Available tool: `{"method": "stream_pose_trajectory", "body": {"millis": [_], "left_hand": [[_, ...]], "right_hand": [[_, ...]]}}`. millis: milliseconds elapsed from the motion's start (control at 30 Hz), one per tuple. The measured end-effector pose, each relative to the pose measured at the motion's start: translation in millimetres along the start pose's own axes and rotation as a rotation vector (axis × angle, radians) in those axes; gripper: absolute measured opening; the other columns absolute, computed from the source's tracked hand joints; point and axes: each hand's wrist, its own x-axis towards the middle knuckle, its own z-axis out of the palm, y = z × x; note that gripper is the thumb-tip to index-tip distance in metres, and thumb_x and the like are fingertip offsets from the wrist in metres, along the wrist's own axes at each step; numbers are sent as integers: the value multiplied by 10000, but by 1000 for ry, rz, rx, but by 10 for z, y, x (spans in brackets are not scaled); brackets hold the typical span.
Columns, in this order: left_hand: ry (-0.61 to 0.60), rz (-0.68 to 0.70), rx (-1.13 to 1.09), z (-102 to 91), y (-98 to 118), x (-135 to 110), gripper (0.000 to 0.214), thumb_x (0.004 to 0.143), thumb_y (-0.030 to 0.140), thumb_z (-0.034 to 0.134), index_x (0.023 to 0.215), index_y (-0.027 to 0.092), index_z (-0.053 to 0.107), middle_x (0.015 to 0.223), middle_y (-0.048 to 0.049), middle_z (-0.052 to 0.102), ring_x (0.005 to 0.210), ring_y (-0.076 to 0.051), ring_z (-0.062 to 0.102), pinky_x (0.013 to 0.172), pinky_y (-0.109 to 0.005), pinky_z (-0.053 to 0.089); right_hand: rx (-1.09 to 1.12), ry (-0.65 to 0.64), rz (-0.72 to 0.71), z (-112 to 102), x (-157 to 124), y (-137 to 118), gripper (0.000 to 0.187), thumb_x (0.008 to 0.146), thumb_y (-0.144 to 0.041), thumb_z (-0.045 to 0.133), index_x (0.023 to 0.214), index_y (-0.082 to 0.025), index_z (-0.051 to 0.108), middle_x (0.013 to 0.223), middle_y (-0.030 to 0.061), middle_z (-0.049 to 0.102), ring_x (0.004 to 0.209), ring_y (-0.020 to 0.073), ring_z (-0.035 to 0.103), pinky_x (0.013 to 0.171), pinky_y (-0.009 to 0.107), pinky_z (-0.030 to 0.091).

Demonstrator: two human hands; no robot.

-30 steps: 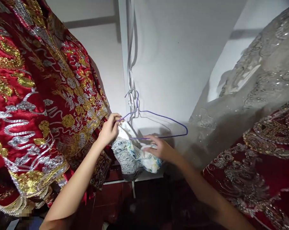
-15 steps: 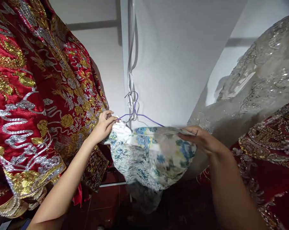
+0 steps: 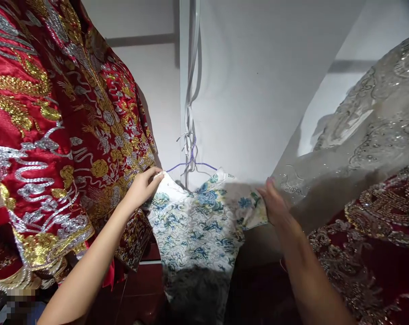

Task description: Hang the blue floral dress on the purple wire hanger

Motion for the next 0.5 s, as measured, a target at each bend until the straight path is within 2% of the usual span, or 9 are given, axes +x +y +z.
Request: {"method": "stream_pose_trajectory", "body": {"millis": [100, 167, 233, 267, 300, 333, 367, 400, 500], "left_hand": [[116, 56, 46, 43, 116, 128, 300, 969, 422, 486, 1046, 198, 669, 1039, -62, 707, 955, -227, 640, 851, -328, 478], [295, 114, 90, 83, 269, 208, 289, 955, 403, 525, 1082, 184, 663, 1112, -89, 669, 1082, -249, 597, 961, -379, 456], [410, 155, 48, 122, 481, 244, 286, 949, 389, 545, 1114, 181, 652, 1164, -102, 634, 1152, -252, 560, 1021, -419, 438], [380, 159, -40, 143, 600, 239, 281, 959, 384, 532, 1112, 182, 653, 1149, -99, 639, 1133, -241, 573, 1007, -422, 458], [287, 145, -175, 168, 717, 219, 281, 977, 379, 501, 1104, 183, 658, 1110, -93, 657, 1086, -227, 602, 971, -417, 492], [153, 109, -341, 196, 825, 183, 300, 998, 374, 458, 1098, 182, 665, 1059, -90, 677, 1029, -215, 631, 924, -410, 525], [10, 53, -519, 228, 916, 132, 336, 1017, 372, 411, 1098, 176, 671, 1016, -94, 694, 982, -210, 655, 881, -407, 550], [-116, -17, -691, 261, 985, 69, 373, 1028, 375, 375, 1104, 166, 674, 991, -107, 704, 949, -213, 673, 848, -409, 566], [-358, -254, -1032, 311, 1039, -187, 381, 1018, 407, 400, 1070, 141, 669, 915, -129, 696, 766, -191, 675, 709, -370, 575]], "right_hand": [[157, -123, 150, -81, -63, -61, 465, 829, -631, 639, 961, -201, 758, 947, 106, 749, 893, 283, 705, 701, 356, 571], [262, -68, 198, -125, -160, -147, 348, 792, -542, 721, 915, -218, 743, 851, 60, 733, 773, 238, 690, 632, 307, 551], [363, 70, 183, -169, -306, -254, 270, 834, -491, 693, 865, -225, 724, 724, 23, 674, 622, 189, 628, 531, 269, 496], [399, 134, 163, -186, -399, -314, 235, 850, -465, 685, 864, -232, 719, 691, 9, 647, 582, 172, 599, 509, 259, 474], [413, 171, 130, -196, -502, -378, 202, 862, -441, 681, 878, -243, 719, 682, 0, 632, 574, 162, 587, 513, 254, 469], [402, 152, 82, -197, -612, -446, 183, 871, -430, 677, 901, -255, 723, 691, -1, 632, 593, 162, 592, 536, 256, 477], [369, 56, 20, -185, -720, -517, 199, 879, -447, 667, 929, -265, 729, 710, 4, 641, 627, 171, 608, 573, 267, 493], [321, -114, -47, -162, -821, -587, 256, 886, -499, 643, 956, -271, 736, 737, 16, 656, 670, 187, 624, 618, 287, 511], [236, -787, -165, -45, -1013, -721, 565, 899, -711, 441, 1085, -269, 740, 881, 65, 708, 808, 245, 655, 768, 373, 538]]}}
